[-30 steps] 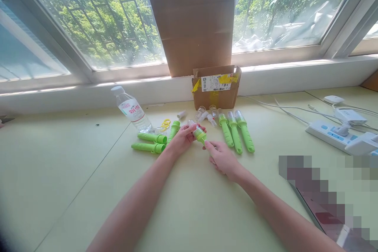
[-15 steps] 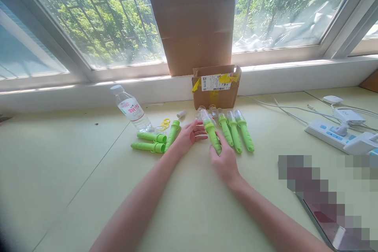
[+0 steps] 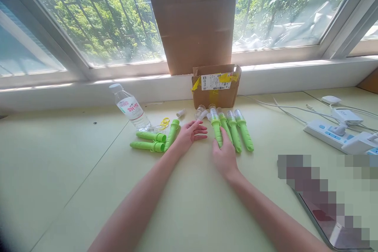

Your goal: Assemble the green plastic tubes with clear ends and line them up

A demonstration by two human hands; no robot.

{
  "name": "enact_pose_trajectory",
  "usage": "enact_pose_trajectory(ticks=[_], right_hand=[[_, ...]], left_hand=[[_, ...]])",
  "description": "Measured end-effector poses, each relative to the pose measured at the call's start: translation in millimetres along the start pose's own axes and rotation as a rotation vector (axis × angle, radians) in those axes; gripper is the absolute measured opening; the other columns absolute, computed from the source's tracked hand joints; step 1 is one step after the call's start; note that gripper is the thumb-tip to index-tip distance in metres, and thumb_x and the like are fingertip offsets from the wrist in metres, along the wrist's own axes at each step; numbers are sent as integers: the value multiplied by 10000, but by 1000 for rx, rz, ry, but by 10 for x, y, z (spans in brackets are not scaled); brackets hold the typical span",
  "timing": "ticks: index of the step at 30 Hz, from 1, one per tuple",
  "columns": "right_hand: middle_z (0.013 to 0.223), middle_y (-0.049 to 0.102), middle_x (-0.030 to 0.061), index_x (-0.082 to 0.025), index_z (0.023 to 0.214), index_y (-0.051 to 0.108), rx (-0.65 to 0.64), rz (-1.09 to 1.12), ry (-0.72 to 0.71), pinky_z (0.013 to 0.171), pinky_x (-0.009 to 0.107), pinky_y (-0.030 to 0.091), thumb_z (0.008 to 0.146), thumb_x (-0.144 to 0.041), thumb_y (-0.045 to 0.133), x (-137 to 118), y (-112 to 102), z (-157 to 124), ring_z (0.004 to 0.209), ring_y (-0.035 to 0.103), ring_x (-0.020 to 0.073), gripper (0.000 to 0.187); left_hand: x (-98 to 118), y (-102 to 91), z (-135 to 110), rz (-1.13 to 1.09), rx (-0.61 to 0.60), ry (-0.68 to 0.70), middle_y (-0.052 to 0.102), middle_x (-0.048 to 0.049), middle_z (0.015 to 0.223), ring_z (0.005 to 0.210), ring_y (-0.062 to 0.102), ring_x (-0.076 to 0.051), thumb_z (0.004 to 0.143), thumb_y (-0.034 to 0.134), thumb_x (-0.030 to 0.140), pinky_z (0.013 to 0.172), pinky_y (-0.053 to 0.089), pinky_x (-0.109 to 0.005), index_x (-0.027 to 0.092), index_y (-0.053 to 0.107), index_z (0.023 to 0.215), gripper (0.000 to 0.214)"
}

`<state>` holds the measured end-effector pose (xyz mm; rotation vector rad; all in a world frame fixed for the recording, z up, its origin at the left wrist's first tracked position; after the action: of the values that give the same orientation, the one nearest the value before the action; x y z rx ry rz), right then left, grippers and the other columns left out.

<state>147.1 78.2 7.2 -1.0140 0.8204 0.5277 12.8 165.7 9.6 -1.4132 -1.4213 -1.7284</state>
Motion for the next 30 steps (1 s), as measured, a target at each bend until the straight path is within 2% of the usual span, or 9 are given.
enact_pose_trajectory(ticks=[10, 16, 20, 23, 26, 30], right_hand=[[818, 657, 115, -122, 1411, 414, 4, -69, 50, 573, 344, 430, 881, -277, 409, -8, 47, 93, 708, 621, 258, 553], [782, 656, 105, -114, 1444, 364, -21, 25, 194, 584, 348, 433, 887, -302, 419, -32, 143, 139, 688, 615, 255, 590], [793, 661, 86, -146, 1454, 353, -63, 82, 280, 570, 340, 442, 880, -340, 432, -30, 192, 152, 654, 612, 236, 610], [866, 666, 93, -165, 1452, 361, -76, 55, 292, 605, 343, 464, 872, -354, 441, -35, 187, 153, 718, 626, 244, 616], [1011, 653, 116, -171, 1452, 357, -76, -5, 237, 698, 353, 487, 868, -337, 428, -64, 183, 168, 873, 629, 263, 612], [1253, 542, 166, -140, 1437, 354, -58, -100, 150, 822, 365, 485, 865, -294, 392, -91, 206, 190, 1087, 565, 276, 593]], left_hand=[[12, -6, 6, 108, 105, 69, 636, -57, 778, 675, 629, -148, 741, 690, 442, 662, 574, -353, 134, 563, 926, 381], [21, -5, -10, 153, 134, 95, 632, -56, 764, 651, 621, -144, 744, 685, 428, 628, 576, -341, 133, 569, 900, 353], [19, -21, -3, 145, 144, 117, 624, -48, 749, 640, 616, -139, 748, 680, 413, 608, 572, -328, 135, 570, 902, 336], [13, -28, 12, 143, 147, 126, 620, -42, 738, 636, 612, -138, 741, 682, 420, 595, 570, -324, 139, 571, 894, 339], [9, -25, 17, 170, 155, 134, 620, -39, 730, 628, 609, -137, 731, 688, 432, 581, 566, -316, 143, 571, 888, 349], [1, -15, 11, 249, 160, 163, 615, -33, 720, 630, 610, -139, 740, 672, 453, 572, 558, -303, 154, 572, 884, 347]])
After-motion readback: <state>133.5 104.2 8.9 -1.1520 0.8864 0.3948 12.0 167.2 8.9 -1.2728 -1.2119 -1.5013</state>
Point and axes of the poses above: each hand's wrist, its own z-axis towards the middle knuckle, its own y-axis out of the palm, x = y × z, the point moved 4 cm from there along z, towards the middle knuckle
